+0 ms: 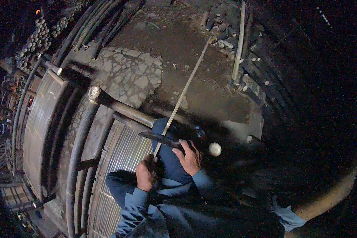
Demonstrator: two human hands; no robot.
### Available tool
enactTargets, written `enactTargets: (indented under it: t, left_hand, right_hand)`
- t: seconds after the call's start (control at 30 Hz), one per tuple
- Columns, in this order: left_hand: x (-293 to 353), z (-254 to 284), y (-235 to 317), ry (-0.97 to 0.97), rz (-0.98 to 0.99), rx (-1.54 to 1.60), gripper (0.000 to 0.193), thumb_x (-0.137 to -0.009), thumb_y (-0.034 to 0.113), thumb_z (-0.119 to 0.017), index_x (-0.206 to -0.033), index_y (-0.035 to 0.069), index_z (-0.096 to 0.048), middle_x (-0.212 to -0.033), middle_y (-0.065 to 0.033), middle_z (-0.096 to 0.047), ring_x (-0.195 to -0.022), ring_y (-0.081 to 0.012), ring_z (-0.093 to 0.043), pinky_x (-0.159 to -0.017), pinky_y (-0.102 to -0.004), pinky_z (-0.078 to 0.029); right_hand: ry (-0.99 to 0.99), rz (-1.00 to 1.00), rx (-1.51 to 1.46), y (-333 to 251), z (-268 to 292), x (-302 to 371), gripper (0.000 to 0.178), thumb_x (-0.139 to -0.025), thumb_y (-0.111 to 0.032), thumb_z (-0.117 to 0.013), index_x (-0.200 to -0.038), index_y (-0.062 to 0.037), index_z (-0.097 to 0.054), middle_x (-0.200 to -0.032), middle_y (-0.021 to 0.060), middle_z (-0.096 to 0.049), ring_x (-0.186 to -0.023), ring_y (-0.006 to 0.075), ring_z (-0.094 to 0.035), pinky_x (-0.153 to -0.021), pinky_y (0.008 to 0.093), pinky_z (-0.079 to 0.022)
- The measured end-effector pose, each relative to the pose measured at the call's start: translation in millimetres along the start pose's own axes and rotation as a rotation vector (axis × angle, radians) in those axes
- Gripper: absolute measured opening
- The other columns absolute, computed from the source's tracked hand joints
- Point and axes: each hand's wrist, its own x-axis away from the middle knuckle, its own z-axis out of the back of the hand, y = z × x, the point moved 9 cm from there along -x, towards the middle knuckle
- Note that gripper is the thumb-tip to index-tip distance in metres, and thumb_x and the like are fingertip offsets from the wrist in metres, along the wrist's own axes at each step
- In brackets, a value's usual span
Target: The person weaves thin bamboo strips into a large flat structure, using a knife to shave a piece of bamboo and then threading a wire through the weave by hand to secure it.
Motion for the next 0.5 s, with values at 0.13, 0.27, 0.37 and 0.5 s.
enactTargets:
  t: [0.13, 0.27, 0.37, 0.5]
  left_hand:
    - [-5.6, -6.9, 9.7, 0.031, -0.138, -0.071, 0.025, -0.086, 0.013, -0.062, -0.106, -0.002, -0.066, -0.096, -0.0255, -0.067, -0.089, -0.046, -0.063, -0.076, -0.047, -0.051]
    - [-10.6, -10.9, 34.1, 0.101, -0.273, -0.179, 0.032, -0.075, 0.007, -0.064, -0.106, 0.003, -0.068, -0.096, -0.0222, -0.067, -0.085, -0.0447, -0.064, -0.074, -0.0485, -0.051]
    - [-22.9, -23.1, 29.4, 0.056, -0.274, -0.222, 0.031, -0.076, 0.009, -0.063, -0.107, 0.005, -0.069, -0.092, -0.0207, -0.067, -0.081, -0.0438, -0.063, -0.071, -0.0498, -0.049]
    - [-30.8, -33.9, 46.2, -0.04, -0.195, -0.34, 0.032, -0.079, 0.014, -0.064, -0.111, 0.008, -0.068, -0.087, -0.0195, -0.065, -0.08, -0.0423, -0.062, -0.067, -0.0511, -0.046]
  right_hand:
    - [-0.025, -0.04, -0.197, 9.0, 1.5, -6.3, 0.059, -0.095, -0.042, -0.061, -0.128, 0.0064, -0.054, -0.129, 0.0273, -0.058, -0.122, 0.0388, -0.055, -0.103, 0.0414, -0.042]
    - [-0.013, -0.028, -0.226, 18.7, -2.2, -11.8, 0.058, -0.096, -0.04, -0.061, -0.128, 0.0075, -0.053, -0.129, 0.0274, -0.058, -0.123, 0.0374, -0.055, -0.104, 0.0397, -0.041]
    - [-0.038, -0.054, -0.225, 20.4, -1.2, -16.4, 0.056, -0.096, -0.038, -0.061, -0.127, 0.0078, -0.052, -0.129, 0.0276, -0.057, -0.123, 0.0377, -0.055, -0.104, 0.0392, -0.041]
    - [0.066, 0.019, -0.078, 27.0, 15.2, -32.5, 0.051, -0.096, -0.038, -0.061, -0.123, 0.0055, -0.056, -0.123, 0.0262, -0.061, -0.116, 0.0385, -0.058, -0.099, 0.0412, -0.043]
